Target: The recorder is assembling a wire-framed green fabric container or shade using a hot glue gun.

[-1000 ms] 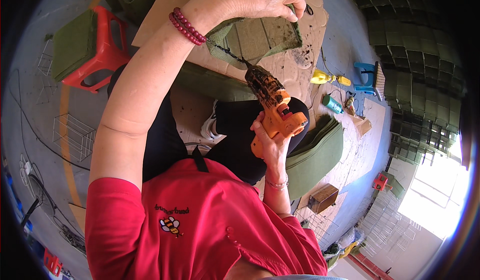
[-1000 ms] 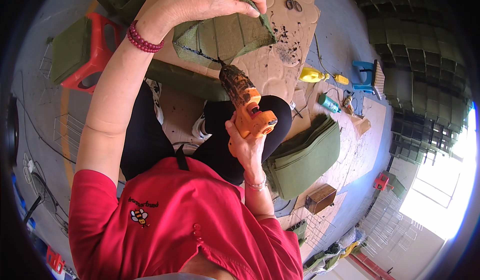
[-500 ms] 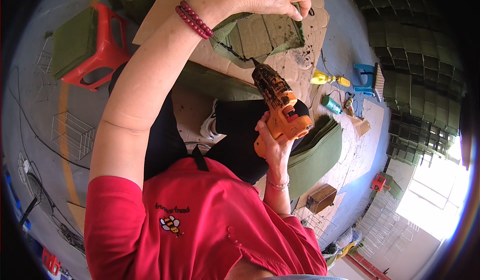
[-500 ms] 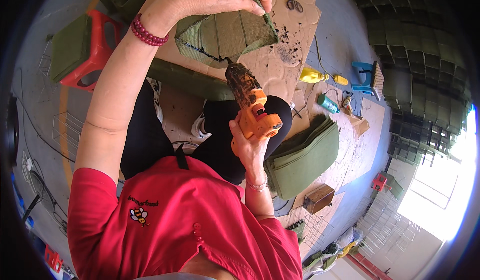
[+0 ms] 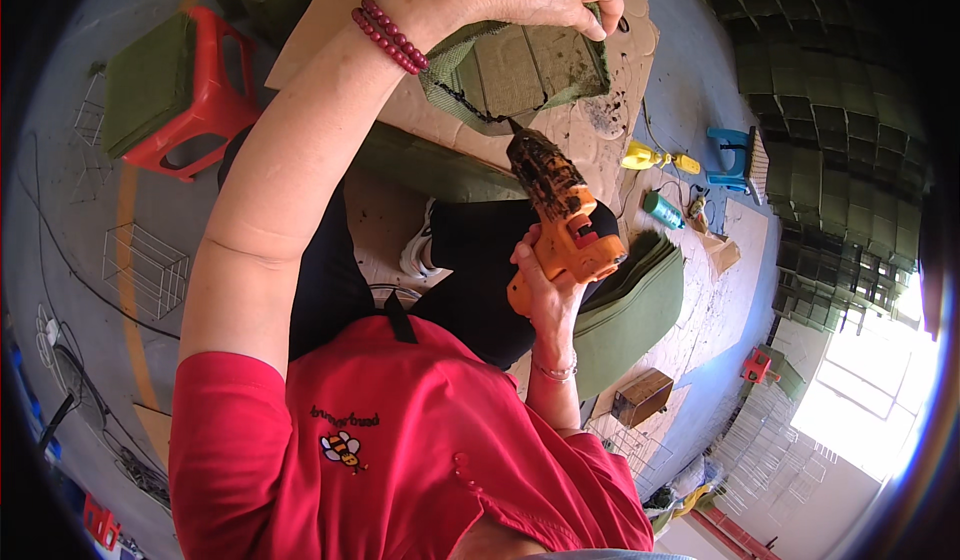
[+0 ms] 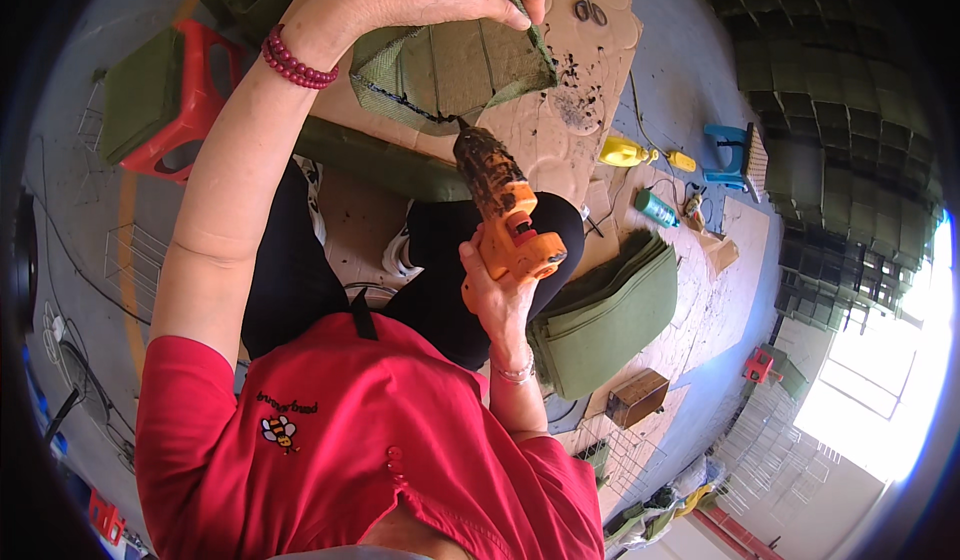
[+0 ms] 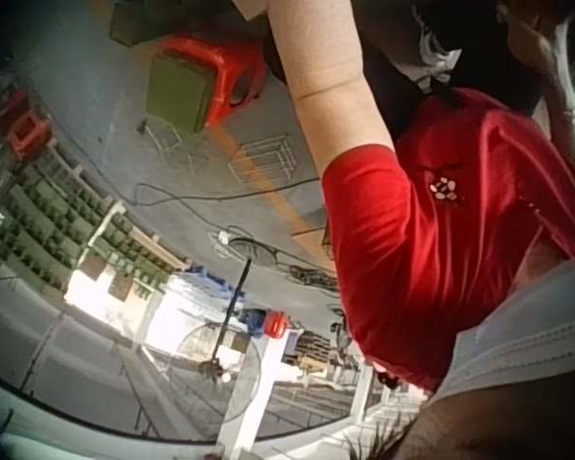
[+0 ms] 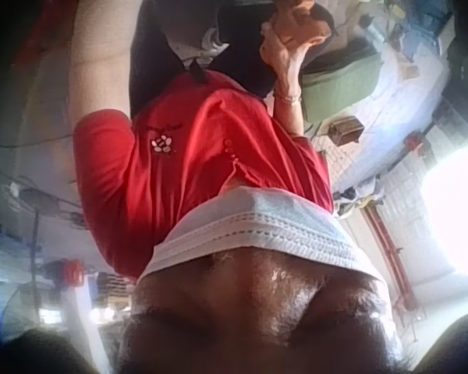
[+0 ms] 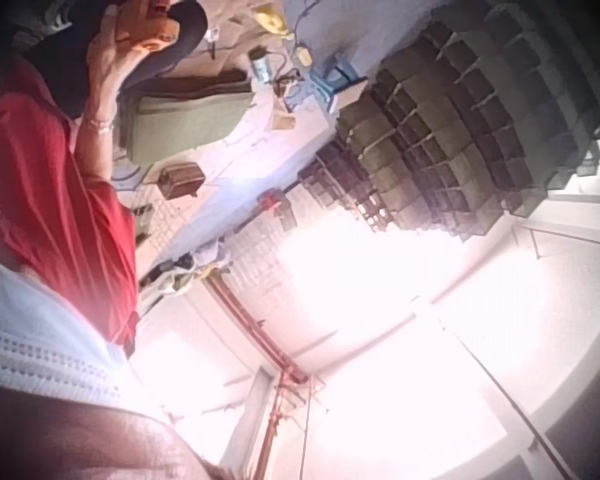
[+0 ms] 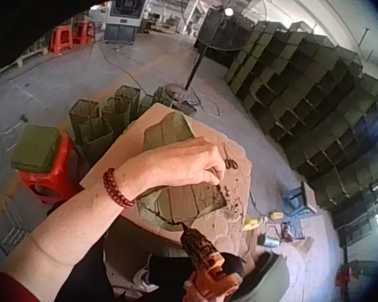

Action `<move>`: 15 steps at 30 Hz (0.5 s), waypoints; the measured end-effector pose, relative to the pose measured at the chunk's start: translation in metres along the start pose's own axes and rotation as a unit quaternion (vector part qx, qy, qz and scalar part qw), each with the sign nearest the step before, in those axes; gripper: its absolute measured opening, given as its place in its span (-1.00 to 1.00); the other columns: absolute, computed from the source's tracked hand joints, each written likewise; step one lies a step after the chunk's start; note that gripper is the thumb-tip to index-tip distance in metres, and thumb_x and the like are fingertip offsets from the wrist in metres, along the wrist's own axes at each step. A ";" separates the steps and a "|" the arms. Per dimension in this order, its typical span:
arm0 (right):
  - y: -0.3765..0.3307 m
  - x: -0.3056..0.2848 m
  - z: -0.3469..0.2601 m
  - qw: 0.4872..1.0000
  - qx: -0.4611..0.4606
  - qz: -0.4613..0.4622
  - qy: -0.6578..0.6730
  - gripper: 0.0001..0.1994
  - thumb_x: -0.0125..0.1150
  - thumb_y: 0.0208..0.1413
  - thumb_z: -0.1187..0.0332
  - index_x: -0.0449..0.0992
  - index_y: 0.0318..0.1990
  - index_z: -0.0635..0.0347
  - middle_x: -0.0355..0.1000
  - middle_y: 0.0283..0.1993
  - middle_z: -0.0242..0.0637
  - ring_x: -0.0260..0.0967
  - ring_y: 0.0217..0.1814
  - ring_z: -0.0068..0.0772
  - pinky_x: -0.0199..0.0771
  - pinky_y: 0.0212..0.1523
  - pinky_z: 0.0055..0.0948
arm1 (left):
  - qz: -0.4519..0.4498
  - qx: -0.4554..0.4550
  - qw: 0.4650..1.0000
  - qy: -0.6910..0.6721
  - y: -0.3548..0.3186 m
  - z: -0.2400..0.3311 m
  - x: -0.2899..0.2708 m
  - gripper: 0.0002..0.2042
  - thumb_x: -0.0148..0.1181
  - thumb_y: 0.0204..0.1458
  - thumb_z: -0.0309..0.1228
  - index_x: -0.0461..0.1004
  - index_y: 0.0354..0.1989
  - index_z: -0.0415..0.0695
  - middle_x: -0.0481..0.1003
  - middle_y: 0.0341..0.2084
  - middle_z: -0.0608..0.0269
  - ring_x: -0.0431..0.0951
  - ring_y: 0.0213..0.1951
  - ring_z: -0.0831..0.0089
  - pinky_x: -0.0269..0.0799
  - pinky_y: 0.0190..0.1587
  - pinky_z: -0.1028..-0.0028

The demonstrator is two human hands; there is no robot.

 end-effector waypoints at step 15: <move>0.000 0.006 -0.018 0.998 -0.057 -0.019 0.022 -0.72 0.31 0.07 0.51 0.45 -0.05 0.28 0.48 -0.24 -0.38 0.45 -0.20 -0.56 0.46 -0.18 -0.53 | -0.009 -0.009 1.000 -0.002 0.000 -0.002 -0.003 -0.83 0.28 0.01 -0.46 0.62 -0.31 -0.35 0.62 -0.39 -0.05 0.64 -0.29 0.18 0.49 -0.20 0.29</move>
Point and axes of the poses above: each hand's wrist, its own y-axis towards the middle knuckle, its own x-axis out of the palm, z = x × y, the point moved 4 cm from there along y, towards the middle knuckle
